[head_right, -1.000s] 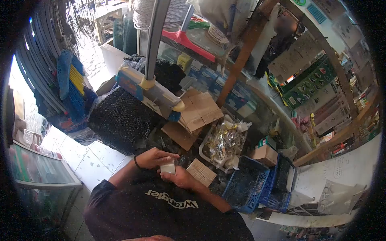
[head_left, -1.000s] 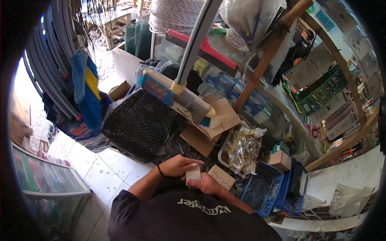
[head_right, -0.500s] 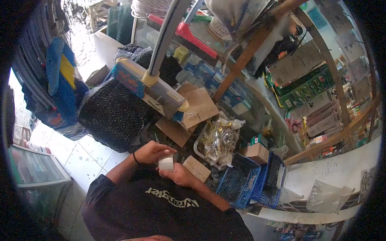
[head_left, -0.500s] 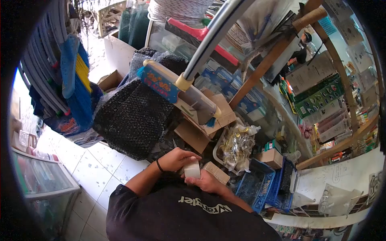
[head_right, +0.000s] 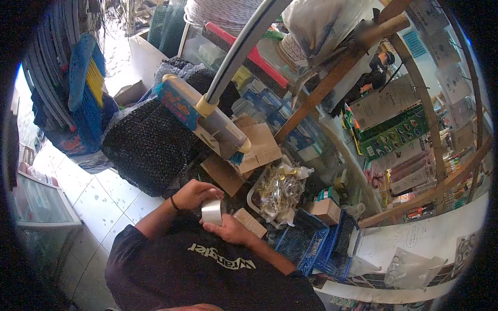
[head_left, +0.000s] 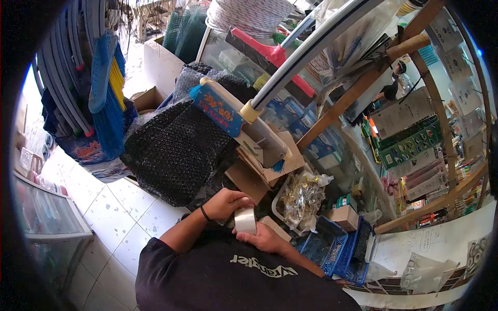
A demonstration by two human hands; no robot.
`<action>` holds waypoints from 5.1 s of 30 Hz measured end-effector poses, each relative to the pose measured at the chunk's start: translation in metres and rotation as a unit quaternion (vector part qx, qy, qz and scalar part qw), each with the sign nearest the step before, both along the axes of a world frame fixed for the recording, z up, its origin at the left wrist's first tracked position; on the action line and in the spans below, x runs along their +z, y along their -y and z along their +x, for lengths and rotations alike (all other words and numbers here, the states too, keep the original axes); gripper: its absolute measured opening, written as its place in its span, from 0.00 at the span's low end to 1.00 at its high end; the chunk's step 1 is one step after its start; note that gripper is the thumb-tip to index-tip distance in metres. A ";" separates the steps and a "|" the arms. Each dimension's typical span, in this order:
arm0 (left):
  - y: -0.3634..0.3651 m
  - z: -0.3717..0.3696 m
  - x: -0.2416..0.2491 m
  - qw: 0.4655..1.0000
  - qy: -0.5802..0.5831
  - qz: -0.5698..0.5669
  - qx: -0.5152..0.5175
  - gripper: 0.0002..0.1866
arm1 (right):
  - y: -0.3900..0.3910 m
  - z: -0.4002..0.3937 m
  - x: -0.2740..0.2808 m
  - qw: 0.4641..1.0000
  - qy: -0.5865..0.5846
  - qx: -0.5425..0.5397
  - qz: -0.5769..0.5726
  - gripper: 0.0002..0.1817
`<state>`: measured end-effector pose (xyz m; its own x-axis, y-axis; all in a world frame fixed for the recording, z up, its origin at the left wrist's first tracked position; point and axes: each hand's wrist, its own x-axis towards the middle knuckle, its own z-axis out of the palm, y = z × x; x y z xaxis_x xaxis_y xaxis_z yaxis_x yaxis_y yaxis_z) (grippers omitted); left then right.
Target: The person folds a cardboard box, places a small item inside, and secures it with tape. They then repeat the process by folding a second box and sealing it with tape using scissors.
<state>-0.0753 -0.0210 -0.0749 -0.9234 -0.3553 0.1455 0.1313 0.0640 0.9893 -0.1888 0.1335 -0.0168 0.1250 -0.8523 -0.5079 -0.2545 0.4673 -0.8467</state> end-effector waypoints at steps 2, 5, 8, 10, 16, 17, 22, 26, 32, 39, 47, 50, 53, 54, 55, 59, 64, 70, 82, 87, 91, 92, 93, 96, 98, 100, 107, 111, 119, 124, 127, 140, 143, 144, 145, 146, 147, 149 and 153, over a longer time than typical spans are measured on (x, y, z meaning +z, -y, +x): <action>-0.001 0.000 -0.007 0.997 -0.007 0.070 0.011 0.14 | 0.000 0.001 0.000 1.000 0.004 0.007 0.005 0.17; -0.003 0.003 -0.005 0.990 0.048 0.125 0.035 0.14 | 0.002 0.004 0.008 1.000 -0.004 0.026 -0.001 0.18; 0.003 0.007 0.002 0.988 0.081 0.130 0.021 0.15 | 0.002 0.006 0.008 0.999 -0.009 0.046 -0.017 0.19; 0.006 0.010 0.005 0.987 0.047 0.153 -0.007 0.15 | 0.002 0.007 0.008 0.997 -0.013 0.067 -0.026 0.20; 0.012 0.024 0.010 0.991 -0.015 0.126 -0.049 0.15 | 0.006 -0.003 0.032 0.977 -0.064 0.188 -0.076 0.21; 0.011 0.027 0.013 0.989 -0.021 0.137 -0.049 0.15 | 0.012 -0.019 0.041 0.965 -0.070 0.235 -0.094 0.21; 0.014 0.045 0.018 0.993 -0.038 0.103 -0.047 0.14 | 0.032 -0.073 0.046 0.992 0.045 0.080 -0.084 0.15; 0.011 0.054 0.017 0.993 -0.045 0.103 -0.019 0.13 | 0.051 -0.049 -0.001 0.990 -0.012 -0.135 0.024 0.12; 0.007 0.062 0.024 0.993 -0.043 0.111 0.019 0.15 | 0.059 -0.030 -0.126 0.935 -0.352 0.016 -0.039 0.20; 0.013 0.069 0.022 0.991 -0.023 0.131 0.009 0.14 | 0.066 -0.015 -0.127 0.880 -0.472 0.044 0.020 0.20; 0.017 0.061 0.029 0.987 0.018 0.156 -0.015 0.13 | 0.055 -0.019 -0.164 0.871 -0.491 0.035 -0.011 0.14; 0.019 0.059 0.026 0.985 0.010 0.168 -0.030 0.12 | 0.055 -0.012 -0.157 0.885 -0.464 0.007 0.026 0.14; 0.020 0.058 0.029 0.989 0.015 0.144 -0.034 0.12 | 0.056 -0.008 -0.140 0.888 -0.459 0.004 0.022 0.14; 0.020 0.059 0.029 0.989 0.014 0.143 -0.033 0.12 | 0.057 -0.009 -0.141 0.888 -0.458 0.010 0.035 0.14; 0.020 0.059 0.028 0.989 0.012 0.142 -0.032 0.12 | 0.059 -0.011 -0.144 0.888 -0.457 0.016 0.047 0.14; 0.019 0.062 0.033 0.993 0.018 0.118 -0.026 0.12 | 0.065 -0.012 -0.126 0.898 -0.433 0.037 0.062 0.16; 0.011 0.066 0.040 0.994 -0.005 0.113 -0.001 0.13 | 0.063 -0.034 -0.144 0.941 -0.335 -0.053 0.018 0.24; -0.002 0.066 0.052 0.997 -0.024 0.070 0.020 0.14 | 0.028 -0.043 -0.126 0.954 0.074 -0.289 -0.020 0.25; -0.045 0.037 0.087 0.992 0.019 -0.116 -0.054 0.16 | -0.058 -0.009 0.023 0.912 0.173 -0.314 -0.199 0.21; -0.072 0.019 0.108 0.982 0.042 -0.148 -0.111 0.15 | -0.092 -0.003 0.027 0.915 0.149 -0.309 -0.214 0.21; -0.097 0.001 0.103 0.977 0.038 -0.151 -0.145 0.14 | -0.125 -0.004 0.029 0.892 0.144 -0.331 -0.271 0.21; -0.103 -0.001 0.103 0.977 0.033 -0.151 -0.148 0.14 | -0.131 -0.005 0.029 0.888 0.156 -0.339 -0.269 0.22; -0.108 -0.004 0.105 0.975 0.043 -0.156 -0.155 0.14 | -0.137 -0.006 0.029 0.884 0.168 -0.346 -0.266 0.22; -0.123 -0.011 0.112 0.971 0.065 -0.160 -0.167 0.14 | -0.152 -0.007 0.032 0.875 0.162 -0.359 -0.280 0.25; -0.134 -0.017 0.109 0.972 0.067 -0.150 -0.168 0.14 | -0.163 -0.010 0.032 0.879 0.148 -0.363 -0.274 0.25; -0.143 -0.022 0.105 0.969 0.073 -0.154 -0.178 0.14 | -0.174 -0.014 0.030 0.878 0.153 -0.368 -0.265 0.25; -0.178 -0.033 0.099 0.968 0.082 -0.149 -0.186 0.14 | -0.204 -0.025 0.013 0.848 0.224 -0.419 -0.236 0.23; -0.196 -0.040 0.090 0.967 0.076 -0.141 -0.200 0.16 | -0.223 -0.029 0.007 0.836 0.249 -0.441 -0.210 0.22; -0.218 -0.060 0.090 0.956 0.055 -0.164 -0.237 0.20 | -0.252 -0.036 0.019 0.811 0.208 -0.501 -0.217 0.23; -0.218 -0.075 0.106 0.953 0.042 -0.151 -0.260 0.18 | -0.258 -0.037 0.020 0.785 0.198 -0.536 -0.239 0.24; -0.216 -0.083 0.109 0.952 0.026 -0.164 -0.258 0.14 | -0.255 -0.038 0.024 0.778 0.195 -0.555 -0.222 0.24; -0.154 -0.061 0.115 0.968 0.052 -0.126 -0.212 0.09 | -0.191 -0.036 0.032 0.806 0.256 -0.465 -0.263 0.27; -0.137 -0.056 0.106 0.973 0.045 -0.104 -0.199 0.09 | -0.179 -0.040 0.025 0.814 0.236 -0.459 -0.268 0.27; -0.133 -0.056 0.104 0.975 0.044 -0.090 -0.199 0.09 | -0.177 -0.040 0.022 0.814 0.219 -0.463 -0.274 0.27; -0.128 -0.055 0.102 0.976 0.043 -0.076 -0.200 0.09 | -0.175 -0.038 0.023 0.814 0.213 -0.473 -0.260 0.27; -0.124 -0.055 0.100 0.977 0.044 -0.062 -0.201 0.09 | -0.173 -0.036 0.023 0.813 0.207 -0.485 -0.246 0.27; -0.119 -0.054 0.096 0.977 0.035 -0.060 -0.202 0.09 | -0.170 -0.032 0.022 0.811 0.202 -0.497 -0.233 0.26; -0.110 -0.055 0.086 0.977 0.019 -0.055 -0.207 0.08 | -0.166 -0.022 0.013 0.817 0.177 -0.500 -0.229 0.26; -0.096 -0.052 0.070 0.975 0.036 -0.040 -0.218 0.08 | -0.157 0.004 -0.002 0.827 0.099 -0.506 -0.225 0.25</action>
<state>-0.1276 0.0748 -0.0051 -0.9929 0.0823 0.0862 0.0939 0.0954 0.9910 -0.1848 0.2902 -0.0191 -0.7257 -0.6676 -0.1662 0.2384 -0.0173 -0.9710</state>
